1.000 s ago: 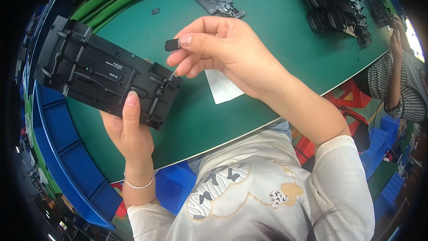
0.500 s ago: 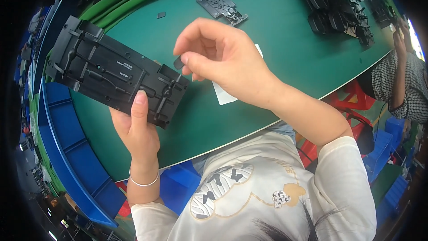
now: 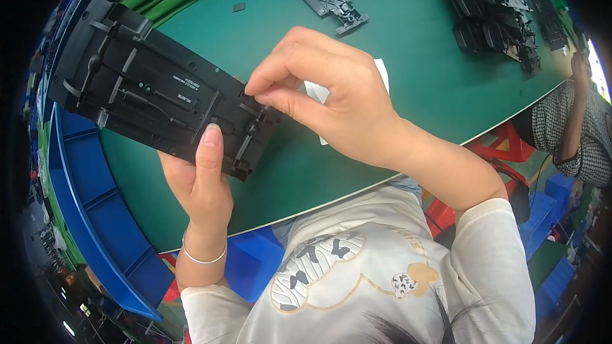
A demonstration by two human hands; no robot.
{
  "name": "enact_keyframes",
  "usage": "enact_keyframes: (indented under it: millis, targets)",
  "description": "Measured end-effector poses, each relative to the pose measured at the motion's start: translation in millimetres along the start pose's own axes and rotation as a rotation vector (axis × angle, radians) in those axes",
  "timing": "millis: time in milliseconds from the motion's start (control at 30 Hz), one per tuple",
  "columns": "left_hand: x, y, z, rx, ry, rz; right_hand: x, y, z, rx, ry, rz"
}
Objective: Assembling small plastic parts onto a toy car chassis in a factory setting.
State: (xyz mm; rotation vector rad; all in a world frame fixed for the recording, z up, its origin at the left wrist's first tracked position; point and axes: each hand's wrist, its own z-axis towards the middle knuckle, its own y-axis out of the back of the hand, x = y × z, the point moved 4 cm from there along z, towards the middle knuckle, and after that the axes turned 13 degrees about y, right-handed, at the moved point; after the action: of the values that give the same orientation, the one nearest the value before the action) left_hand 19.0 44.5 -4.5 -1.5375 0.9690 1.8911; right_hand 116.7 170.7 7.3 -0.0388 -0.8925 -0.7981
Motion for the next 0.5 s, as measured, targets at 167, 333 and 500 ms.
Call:
enact_keyframes:
  millis: [167,333,500]
  targets:
    - [1.4,-1.7,-1.9,-0.045,0.025,-0.125,5.6,-1.7,-0.9,0.025,0.200,-0.183]
    - [-0.4,-2.1,-1.5,0.003,0.009,-0.063,8.6,-4.4,-3.4,0.040,0.334,-0.256]
    - [-0.2,-3.1,-2.4,-0.010,0.007,-0.137,8.4,-5.6,-4.1,0.038,0.343,-0.280]
